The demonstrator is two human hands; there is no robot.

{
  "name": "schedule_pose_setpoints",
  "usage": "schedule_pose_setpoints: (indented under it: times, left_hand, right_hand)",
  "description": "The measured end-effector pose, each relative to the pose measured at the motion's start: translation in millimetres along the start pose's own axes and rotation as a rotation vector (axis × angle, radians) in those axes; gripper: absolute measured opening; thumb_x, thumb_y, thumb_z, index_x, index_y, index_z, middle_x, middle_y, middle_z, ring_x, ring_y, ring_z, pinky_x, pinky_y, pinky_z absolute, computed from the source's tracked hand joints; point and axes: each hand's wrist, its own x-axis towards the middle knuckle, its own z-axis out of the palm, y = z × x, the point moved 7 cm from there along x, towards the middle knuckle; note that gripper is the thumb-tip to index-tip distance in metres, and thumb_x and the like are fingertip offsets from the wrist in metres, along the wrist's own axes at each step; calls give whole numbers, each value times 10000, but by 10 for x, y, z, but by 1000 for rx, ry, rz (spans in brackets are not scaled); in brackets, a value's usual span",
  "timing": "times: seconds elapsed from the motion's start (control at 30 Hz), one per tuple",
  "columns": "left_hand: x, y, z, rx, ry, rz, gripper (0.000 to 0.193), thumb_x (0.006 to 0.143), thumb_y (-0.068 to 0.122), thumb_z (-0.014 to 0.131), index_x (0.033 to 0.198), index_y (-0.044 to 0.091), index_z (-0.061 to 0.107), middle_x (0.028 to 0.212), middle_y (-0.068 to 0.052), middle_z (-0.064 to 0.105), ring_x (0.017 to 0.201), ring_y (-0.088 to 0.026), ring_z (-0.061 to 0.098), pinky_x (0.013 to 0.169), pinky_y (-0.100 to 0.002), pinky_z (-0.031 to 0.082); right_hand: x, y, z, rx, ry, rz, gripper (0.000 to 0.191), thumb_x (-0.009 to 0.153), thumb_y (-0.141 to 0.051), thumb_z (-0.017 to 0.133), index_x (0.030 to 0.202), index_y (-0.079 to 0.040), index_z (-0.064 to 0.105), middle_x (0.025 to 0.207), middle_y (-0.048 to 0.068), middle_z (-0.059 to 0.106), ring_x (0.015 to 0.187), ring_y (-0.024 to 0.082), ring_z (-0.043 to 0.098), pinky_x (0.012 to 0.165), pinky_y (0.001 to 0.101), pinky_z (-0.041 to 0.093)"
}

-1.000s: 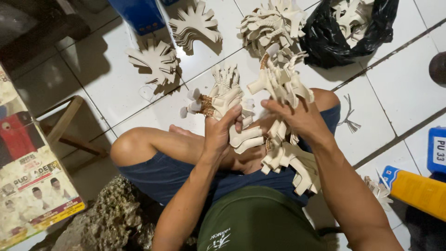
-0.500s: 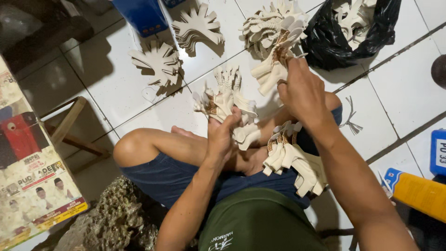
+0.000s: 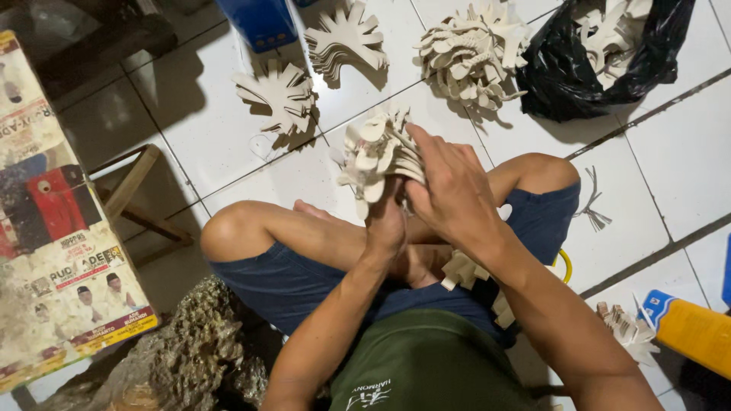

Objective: The person sits on the floor and assembles small, white, pre-cut craft pieces into larger decorative shapes. They use scissors to trim edges and separate parts, then fit the pieces together by hand. The person repeatedly picks up, aligns, and joins the components to form a finished assembly.

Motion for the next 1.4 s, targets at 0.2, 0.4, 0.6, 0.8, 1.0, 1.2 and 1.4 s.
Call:
schedule_pose_setpoints:
  times: [0.2, 0.4, 0.6, 0.8, 1.0, 1.2, 1.4]
  left_hand:
    - [-126, -14, 83, -424, -346, -83, 150, 1050, 1, 547, 1185, -41, 594, 1091, -46, 595, 1027, -151, 549, 968, -319, 439]
    - [-224, 295, 231, -308, -285, -184, 443, 918, 60, 623, 1354, 32, 546, 1271, -50, 613, 1222, -177, 578, 1146, -369, 409]
    - [-163, 442, 245, -208, -252, -207, 475, 985, 32, 527, 1459, 17, 484, 1316, -105, 580, 1217, -243, 565, 1111, -402, 430]
    - [-152, 429, 295, 123, -233, -41, 543, 1011, 71, 496, 1540, 61, 377, 1434, -70, 529, 1304, -199, 524, 1129, -360, 419]
    - [-271, 441, 405, -249, -266, -207, 510, 1074, 121, 433, 1572, 50, 350, 1401, -72, 543, 1256, -196, 517, 1058, -347, 445]
    - [-242, 531, 412, -228, -263, -210, 669, 1024, 133, 480, 1655, 132, 256, 1357, -75, 559, 1177, -188, 528, 980, -348, 440]
    - [-209, 377, 160, -112, -185, -147, 771, 960, 66, 573, 1635, 154, 211, 1176, -71, 584, 1035, -160, 589, 920, -322, 505]
  right_hand:
    - [-21, 124, 76, 169, -117, 91, 737, 860, -47, 653, 1556, -65, 411, 1180, 190, 580, 1036, 364, 577, 960, 448, 463]
    - [-37, 299, 215, 484, -232, 71, 822, 829, -105, 704, 1568, -69, 347, 1253, 176, 628, 1123, 328, 622, 987, 417, 484]
    - [-84, 674, 409, 710, -248, 390, 848, 804, -192, 807, 1537, -63, 401, 1218, 108, 675, 1115, 225, 666, 999, 339, 528]
    - [-121, 777, 455, 792, -166, 357, 839, 830, -122, 828, 1544, -28, 398, 1353, 81, 618, 1257, 197, 594, 1073, 316, 493]
    - [-127, 719, 476, 870, -201, 329, 853, 794, -92, 855, 1524, -29, 419, 1349, 97, 616, 1245, 187, 589, 1077, 312, 489]
    - [-126, 699, 488, 818, -250, 305, 895, 727, -60, 909, 1482, -19, 431, 1310, 92, 608, 1205, 181, 574, 1046, 306, 475]
    - [-185, 780, 481, 1011, -178, 437, 870, 750, -69, 857, 1503, -2, 428, 1318, 76, 605, 1208, 159, 597, 1066, 304, 495]
